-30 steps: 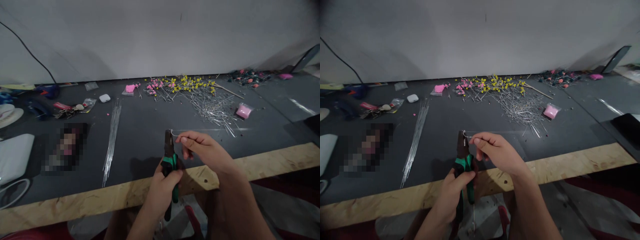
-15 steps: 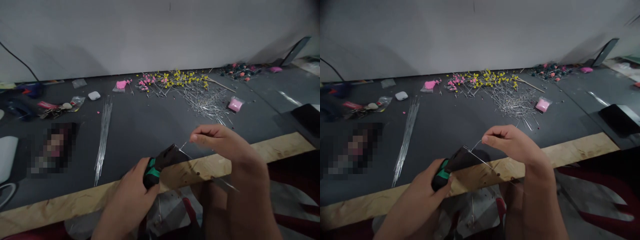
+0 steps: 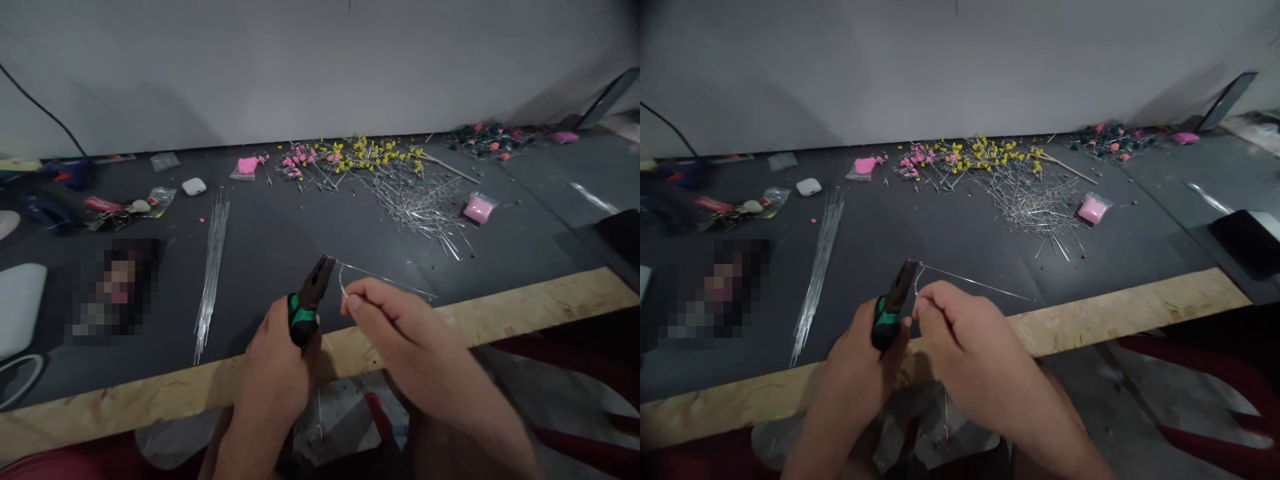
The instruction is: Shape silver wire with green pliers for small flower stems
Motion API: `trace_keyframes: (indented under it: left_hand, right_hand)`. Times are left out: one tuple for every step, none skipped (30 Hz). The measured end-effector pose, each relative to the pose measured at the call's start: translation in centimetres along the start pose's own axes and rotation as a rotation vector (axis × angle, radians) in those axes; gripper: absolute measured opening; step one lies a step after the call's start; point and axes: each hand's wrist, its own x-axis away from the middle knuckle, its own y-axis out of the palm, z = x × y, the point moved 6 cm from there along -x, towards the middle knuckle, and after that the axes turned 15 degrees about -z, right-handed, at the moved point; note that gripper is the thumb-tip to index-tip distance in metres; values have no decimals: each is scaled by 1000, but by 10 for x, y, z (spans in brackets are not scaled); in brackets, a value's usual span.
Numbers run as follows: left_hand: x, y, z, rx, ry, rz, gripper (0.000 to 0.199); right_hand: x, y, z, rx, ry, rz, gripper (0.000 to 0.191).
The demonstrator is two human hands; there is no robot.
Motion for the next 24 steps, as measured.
trace_keyframes:
  left_hand:
    - [-1, 0, -1, 38, 1, -13, 20]
    - [-2, 0, -1, 75, 2, -34, 18]
    - [-3, 0, -2, 113, 1, -54, 17]
    - [-3, -1, -3, 150, 3, -69, 15]
    - [-3, -1, -4, 185, 17, -80, 13]
    - [-2, -2, -4, 218, 43, -87, 13]
    - [0, -4, -3, 245, 72, -92, 14]
    - [1, -5, -3, 261, 98, -102, 15]
    - [3, -5, -2, 265, 121, -125, 15]
    - [4, -4, -2, 261, 137, -156, 15]
    - [6, -3, -2, 254, 147, -194, 15]
    - [6, -2, -3, 243, 149, -230, 15]
    - [7, -1, -3, 227, 152, -263, 15]
    - [7, 0, -4, 208, 158, -293, 14]
    - [7, 0, -5, 185, 159, -313, 14]
    - [7, 1, -7, 159, 157, -330, 14]
    - [7, 2, -9, 133, 153, -346, 14]
    - [7, 2, -11, 112, 144, -357, 14]
    - [7, 3, -13, 97, 129, -365, 15]
    - [7, 3, -15, 86, 113, -370, 17]
    - [7, 3, -16, 76, 99, -370, 18]
    - [7, 4, -17, 69, 91, -370, 18]
    - [6, 4, -17, 65, 86, -365, 19]
    - [6, 5, -17, 61, 83, -359, 20]
  right_hand:
    - [-4, 7, 1, -21, -16, -14, 23]
    - [-9, 12, 2, -44, -30, -22, 23]
    - [-13, 16, 4, -67, -42, -23, 22]
    - [-18, 20, 6, -91, -53, -32, 21]
    - [-22, 21, 9, -114, -66, -38, 21]
    - [-26, 21, 11, -134, -81, -44, 21]
    - [-30, 20, 14, -150, -98, -48, 22]
    - [-34, 17, 16, -165, -114, -47, 22]
    - [-37, 13, 19, -179, -128, -40, 22]
    - [-39, 7, 23, -195, -131, -28, 23]
    - [-40, 0, 27, -219, -125, -16, 23]
    - [-40, -8, 31, -243, -122, 15, 24]
    - [-40, -16, 35, -253, -109, 36, 25]
    - [-38, -24, 37, -260, -110, 63, 26]
    - [-36, -31, 39, -249, -104, 70, 27]
    - [-34, -36, 40, -219, -101, 75, 28]
    - [-31, -41, 39, -182, -96, 72, 28]
    - [-29, -44, 39, -143, -88, 67, 27]
    - [-26, -47, 37, -107, -83, 65, 27]
    - [-24, -49, 35, -74, -78, 68, 26]
    - [-21, -51, 33, -44, -70, 73, 26]
    - [-19, -52, 30, -14, -63, 78, 27]
    - [-17, -52, 27, 19, -57, 81, 27]
    - [-14, -53, 24, 52, -51, 83, 28]
